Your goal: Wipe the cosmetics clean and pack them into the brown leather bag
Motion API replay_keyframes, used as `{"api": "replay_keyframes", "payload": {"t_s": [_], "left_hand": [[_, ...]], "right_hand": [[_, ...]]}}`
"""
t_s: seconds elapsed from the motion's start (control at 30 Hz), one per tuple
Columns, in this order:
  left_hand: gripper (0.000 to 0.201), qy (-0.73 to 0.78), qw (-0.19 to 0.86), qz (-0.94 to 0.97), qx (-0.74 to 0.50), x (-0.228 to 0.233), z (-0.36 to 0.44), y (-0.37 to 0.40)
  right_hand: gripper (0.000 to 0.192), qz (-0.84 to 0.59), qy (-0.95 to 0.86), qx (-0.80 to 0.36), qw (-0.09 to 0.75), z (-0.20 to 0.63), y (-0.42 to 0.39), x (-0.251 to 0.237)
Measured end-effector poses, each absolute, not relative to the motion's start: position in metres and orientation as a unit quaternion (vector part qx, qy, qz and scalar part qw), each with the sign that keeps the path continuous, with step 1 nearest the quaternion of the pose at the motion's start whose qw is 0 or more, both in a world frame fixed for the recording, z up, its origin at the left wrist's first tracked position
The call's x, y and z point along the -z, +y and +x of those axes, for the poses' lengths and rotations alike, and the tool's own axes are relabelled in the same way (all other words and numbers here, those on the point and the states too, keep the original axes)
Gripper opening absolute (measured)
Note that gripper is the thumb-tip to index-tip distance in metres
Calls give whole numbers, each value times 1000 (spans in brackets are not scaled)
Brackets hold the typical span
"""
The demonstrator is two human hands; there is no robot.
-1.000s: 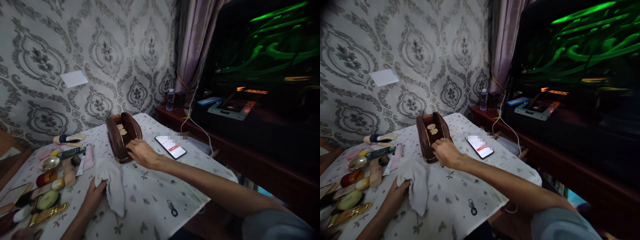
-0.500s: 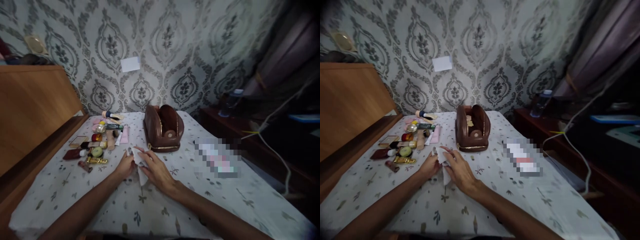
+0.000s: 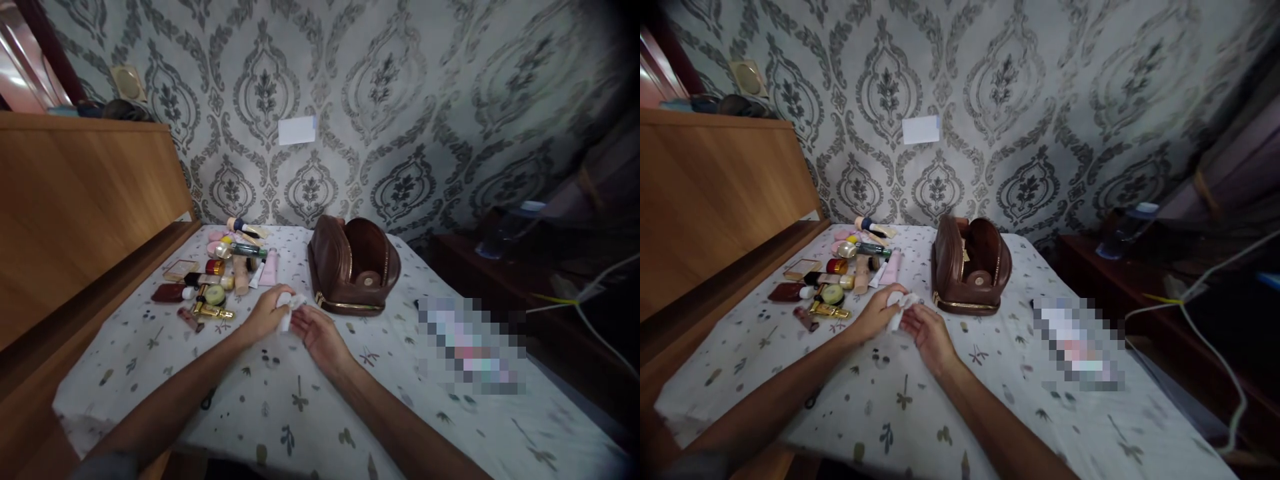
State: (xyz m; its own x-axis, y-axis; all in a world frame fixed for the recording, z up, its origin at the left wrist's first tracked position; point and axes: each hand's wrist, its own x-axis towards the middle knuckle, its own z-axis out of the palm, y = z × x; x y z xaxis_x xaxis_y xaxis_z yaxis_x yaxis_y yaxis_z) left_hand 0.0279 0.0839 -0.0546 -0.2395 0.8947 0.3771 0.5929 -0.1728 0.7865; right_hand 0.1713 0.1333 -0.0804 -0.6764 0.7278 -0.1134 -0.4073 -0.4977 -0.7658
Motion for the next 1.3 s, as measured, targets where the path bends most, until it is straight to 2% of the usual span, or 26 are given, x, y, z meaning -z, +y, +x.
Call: {"api": "replay_keyframes", "payload": {"t_s": [0.13, 0.27, 0.37, 0.5, 0.6, 0.73, 0.8, 0.87, 0.93, 1.03, 1.17, 1.3], "left_hand": [[39, 711, 58, 545, -441, 32, -23, 94], [45, 792, -28, 499, -350, 4, -87, 105], [44, 837, -31, 477, -267, 0, -122, 116], [53, 866, -19, 463, -189, 11, -141, 127], [52, 868, -33, 463, -173, 10, -146, 130], [52, 860, -76, 462, -203, -19, -148, 123], [53, 825, -39, 487, -285, -36, -137, 113], [59, 749, 129, 519, -391, -46, -111, 100], [61, 678, 312, 523, -412, -45, -72, 86], [50, 629, 430, 545, -350, -29, -7, 71], [35, 610, 349, 613, -361, 3, 37, 64], [34, 653, 221, 625, -366, 19, 21, 67]], "right_hand": [[31, -203, -383, -850, 300, 180, 129, 81], [28, -192, -392, -856, 277, 182, 127, 75], [29, -185, -402, -855, 268, 179, 127, 74], [32, -174, -414, -855, 258, 176, 129, 79], [32, -168, -417, -856, 256, 177, 130, 81], [32, -176, -427, -846, 266, 179, 132, 80], [33, -204, -467, -806, 301, 180, 132, 79], [37, -239, -543, -721, 358, 180, 133, 80], [49, -259, -630, -611, 404, 181, 132, 81], [74, -249, -741, -488, 387, 182, 130, 84], [91, -265, -800, -453, 289, 183, 129, 87], [105, -266, -810, -455, 259, 184, 133, 90]]}}
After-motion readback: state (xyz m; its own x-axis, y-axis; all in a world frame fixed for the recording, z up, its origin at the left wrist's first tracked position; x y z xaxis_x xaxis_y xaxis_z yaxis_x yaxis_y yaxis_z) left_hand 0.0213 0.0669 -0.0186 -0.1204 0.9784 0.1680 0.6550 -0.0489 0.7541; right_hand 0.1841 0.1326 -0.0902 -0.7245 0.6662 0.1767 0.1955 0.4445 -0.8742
